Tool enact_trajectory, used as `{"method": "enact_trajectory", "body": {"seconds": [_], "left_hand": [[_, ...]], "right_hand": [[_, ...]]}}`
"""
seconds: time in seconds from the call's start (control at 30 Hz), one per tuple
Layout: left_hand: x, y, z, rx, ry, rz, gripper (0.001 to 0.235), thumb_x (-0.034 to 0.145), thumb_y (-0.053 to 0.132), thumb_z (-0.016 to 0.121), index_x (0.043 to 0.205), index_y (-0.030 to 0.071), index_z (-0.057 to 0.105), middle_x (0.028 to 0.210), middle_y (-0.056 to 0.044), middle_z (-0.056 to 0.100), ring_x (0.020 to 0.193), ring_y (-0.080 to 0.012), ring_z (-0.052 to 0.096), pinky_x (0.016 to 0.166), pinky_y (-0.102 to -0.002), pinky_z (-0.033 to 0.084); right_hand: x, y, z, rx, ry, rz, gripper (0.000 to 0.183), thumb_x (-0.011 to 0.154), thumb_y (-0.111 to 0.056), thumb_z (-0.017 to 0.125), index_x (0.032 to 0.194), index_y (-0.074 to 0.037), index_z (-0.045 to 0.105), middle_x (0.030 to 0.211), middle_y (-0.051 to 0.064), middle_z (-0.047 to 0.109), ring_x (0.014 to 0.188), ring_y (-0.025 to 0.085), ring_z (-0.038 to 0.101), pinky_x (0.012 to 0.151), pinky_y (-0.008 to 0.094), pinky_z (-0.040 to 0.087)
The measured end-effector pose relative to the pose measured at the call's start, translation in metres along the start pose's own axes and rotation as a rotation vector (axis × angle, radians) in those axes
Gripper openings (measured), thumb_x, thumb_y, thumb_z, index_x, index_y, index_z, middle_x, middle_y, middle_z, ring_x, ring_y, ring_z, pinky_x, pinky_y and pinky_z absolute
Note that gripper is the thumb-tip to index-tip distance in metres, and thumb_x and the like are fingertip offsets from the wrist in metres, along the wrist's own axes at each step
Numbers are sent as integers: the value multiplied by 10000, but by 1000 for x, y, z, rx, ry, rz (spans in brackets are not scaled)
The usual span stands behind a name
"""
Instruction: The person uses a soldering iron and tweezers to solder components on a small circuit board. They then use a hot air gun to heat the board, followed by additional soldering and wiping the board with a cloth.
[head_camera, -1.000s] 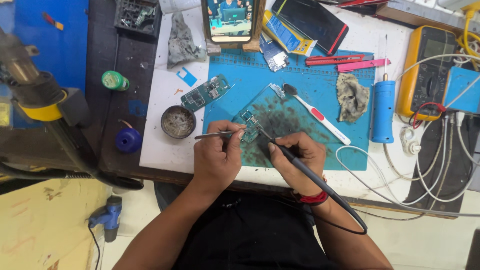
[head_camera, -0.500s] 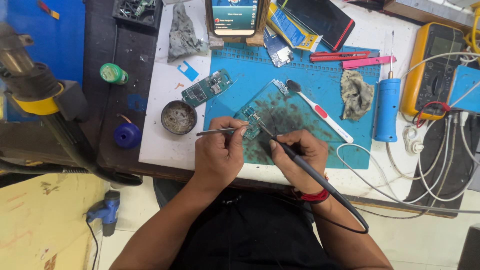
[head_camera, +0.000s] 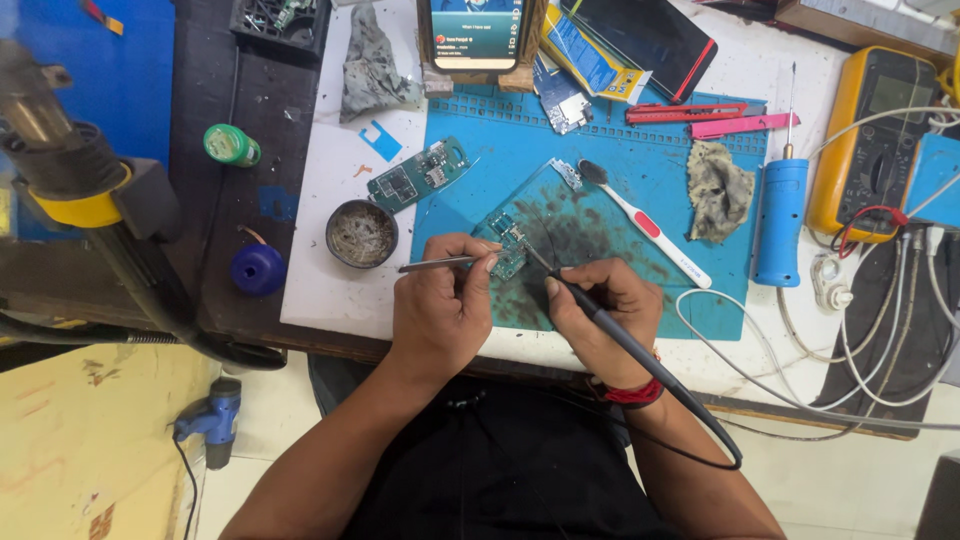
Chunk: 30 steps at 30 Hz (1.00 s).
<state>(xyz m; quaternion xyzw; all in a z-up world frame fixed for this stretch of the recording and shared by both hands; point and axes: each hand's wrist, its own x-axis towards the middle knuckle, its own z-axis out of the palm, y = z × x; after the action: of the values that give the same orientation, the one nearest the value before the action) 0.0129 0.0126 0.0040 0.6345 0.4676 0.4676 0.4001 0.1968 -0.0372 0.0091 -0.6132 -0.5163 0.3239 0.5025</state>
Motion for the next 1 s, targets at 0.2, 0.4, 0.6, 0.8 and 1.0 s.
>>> {"method": "enact_trajectory", "body": {"seconds": [0.2,0.4,0.6,0.8,1.0], "left_hand": [[0,1,1,-18,6,3,127,1021,55,656,1100,49,558,1026,-95,761,642,-133,712,570,-265,555],[-1,-1,1,9,7,-7,129,1021,61,669,1095,52,563,1015,-91,767,657,-128,718,574,-264,555],[0,0,0,-13,-3,10,127,1029,65,658,1108,55,559,1033,-93,761,651,-124,715,566,-259,555],[-1,-2,1,-9,5,34,136,1036,62,657,1121,57,552,1041,-91,760,673,-124,720,585,-255,563],[-1,-2,1,-2,8,13,136,1026,62,666,1105,60,556,1023,-88,768,652,-119,716,563,-253,551]], "right_hand": [[0,-2,-1,-56,-4,-39,128,888,5,786,964,6,683,781,18,709,688,13,596,607,182,453],[0,-1,0,-82,-16,-75,123,887,11,785,965,8,689,788,26,714,680,18,596,600,184,453],[1,-2,-1,-82,-23,-84,116,881,8,787,952,3,696,773,17,711,661,11,595,586,182,441],[0,-2,0,-60,-18,-66,119,883,5,791,956,4,697,789,16,710,678,12,590,601,179,444],[1,-2,0,-31,-1,-38,119,895,8,784,963,5,686,784,12,707,680,8,598,600,177,450]]}}
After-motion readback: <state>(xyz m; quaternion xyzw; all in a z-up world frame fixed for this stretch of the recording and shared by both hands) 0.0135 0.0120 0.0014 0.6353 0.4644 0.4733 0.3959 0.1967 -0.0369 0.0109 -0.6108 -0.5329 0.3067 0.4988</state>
